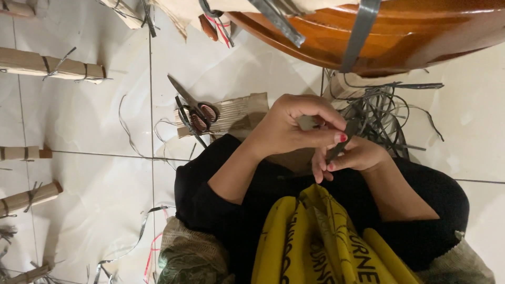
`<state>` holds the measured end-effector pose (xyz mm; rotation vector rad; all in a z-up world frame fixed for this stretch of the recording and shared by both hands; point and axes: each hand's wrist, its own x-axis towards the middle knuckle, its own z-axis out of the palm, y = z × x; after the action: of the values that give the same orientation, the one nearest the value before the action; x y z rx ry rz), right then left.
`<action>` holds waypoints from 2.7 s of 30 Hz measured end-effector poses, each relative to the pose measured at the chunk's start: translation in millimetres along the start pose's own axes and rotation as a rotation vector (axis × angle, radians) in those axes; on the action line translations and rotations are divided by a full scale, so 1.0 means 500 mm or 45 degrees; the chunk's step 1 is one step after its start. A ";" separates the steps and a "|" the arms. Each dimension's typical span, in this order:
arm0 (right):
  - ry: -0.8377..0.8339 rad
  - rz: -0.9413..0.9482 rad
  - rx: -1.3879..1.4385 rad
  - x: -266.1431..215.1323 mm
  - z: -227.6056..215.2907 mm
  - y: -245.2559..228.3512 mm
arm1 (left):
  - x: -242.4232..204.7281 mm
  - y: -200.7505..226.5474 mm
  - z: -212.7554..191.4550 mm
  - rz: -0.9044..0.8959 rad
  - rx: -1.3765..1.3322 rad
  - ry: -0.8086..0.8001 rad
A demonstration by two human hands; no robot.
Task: The person weaves dark flexible strips together and ties them around a wooden post or chair leg.
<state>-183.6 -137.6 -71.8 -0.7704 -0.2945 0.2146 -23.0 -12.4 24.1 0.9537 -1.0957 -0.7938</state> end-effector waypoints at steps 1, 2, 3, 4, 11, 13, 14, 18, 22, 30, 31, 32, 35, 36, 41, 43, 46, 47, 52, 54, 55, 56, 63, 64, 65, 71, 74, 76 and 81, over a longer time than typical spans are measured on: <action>-0.002 0.003 -0.001 -0.002 -0.007 0.011 | -0.003 0.005 0.004 0.002 0.000 0.003; -0.003 0.039 -0.022 -0.004 -0.016 0.022 | -0.005 0.011 0.008 0.014 0.033 0.033; -0.004 0.075 -0.043 -0.005 -0.024 0.034 | -0.008 0.016 0.011 0.027 0.065 0.064; -0.007 0.079 -0.042 0.005 -0.008 0.013 | -0.012 0.013 0.012 0.028 0.066 0.069; 0.534 0.178 -1.402 -0.002 0.114 -0.183 | -0.023 0.056 0.008 0.023 0.435 0.123; 0.781 -0.043 -1.523 0.002 0.172 -0.212 | -0.010 0.043 0.020 0.037 0.447 0.087; 1.007 -0.188 -1.471 0.011 0.196 -0.206 | -0.007 0.036 0.027 0.093 0.503 0.098; 1.254 -0.482 -1.507 0.008 0.209 -0.182 | 0.009 0.025 0.047 0.200 0.701 0.119; 1.206 -0.552 -1.611 0.013 0.209 -0.195 | 0.007 -0.008 0.055 0.253 0.839 0.134; 1.265 -0.423 -1.848 0.021 0.218 -0.202 | 0.014 -0.023 0.068 0.399 1.116 0.179; 1.265 -0.422 -1.848 0.024 0.221 -0.203 | 0.013 -0.023 0.069 0.398 1.115 0.179; 1.253 -0.419 -1.790 0.029 0.225 -0.205 | 0.013 -0.022 0.069 0.396 1.097 0.191; 1.231 -0.431 -1.670 0.035 0.226 -0.202 | 0.011 -0.009 0.068 0.331 0.914 0.195; 1.223 -0.443 -1.607 0.035 0.225 -0.200 | 0.010 -0.004 0.067 0.267 0.745 0.183; 1.191 -0.399 -1.484 0.037 0.232 -0.199 | 0.006 0.009 0.064 0.156 0.425 0.174; 1.179 -0.382 -1.461 0.033 0.230 -0.194 | 0.008 0.014 0.064 0.125 0.387 0.186; 1.284 -0.344 -1.332 0.026 0.224 -0.185 | 0.011 0.019 0.063 0.093 0.279 0.167; 1.266 -0.352 -1.305 0.028 0.224 -0.187 | 0.009 0.018 0.062 0.025 0.231 0.150; 1.205 -0.336 -1.292 0.025 0.215 -0.192 | 0.002 0.006 0.061 -0.116 0.158 0.142; 1.290 -0.287 -1.259 0.029 0.222 -0.195 | 0.007 0.014 0.063 -0.108 0.128 0.124; 1.290 -0.288 -1.259 0.028 0.219 -0.192 | 0.008 0.016 0.063 -0.108 0.128 0.123; 1.280 -0.340 -1.253 0.028 0.216 -0.189 | 0.009 0.017 0.062 -0.085 0.139 0.100; 1.269 -0.478 -1.218 0.026 0.209 -0.176 | 0.002 0.006 0.065 0.034 0.289 0.174; 1.268 -0.477 -1.218 0.024 0.203 -0.174 | 0.002 0.007 0.064 0.034 0.290 0.175; 1.220 -0.523 -1.268 0.023 0.198 -0.171 | 0.002 0.007 0.063 0.059 0.343 0.173; 1.179 -0.489 -1.701 0.028 0.186 -0.172 | -0.008 0.005 0.059 0.061 0.535 0.140; 1.185 -0.512 -1.968 0.028 0.177 -0.166 | -0.012 0.003 0.063 0.025 0.565 0.141; 1.190 -0.543 -1.997 0.030 0.175 -0.162 | -0.011 0.004 0.067 0.025 0.581 0.159; 1.138 -0.586 -2.006 0.026 0.161 -0.155 | -0.006 0.020 0.070 0.050 0.618 0.256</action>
<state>-192.5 -135.3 40.3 -2.1908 0.3114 -0.9240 -56.8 -13.7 37.8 1.3816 -1.1472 -0.3895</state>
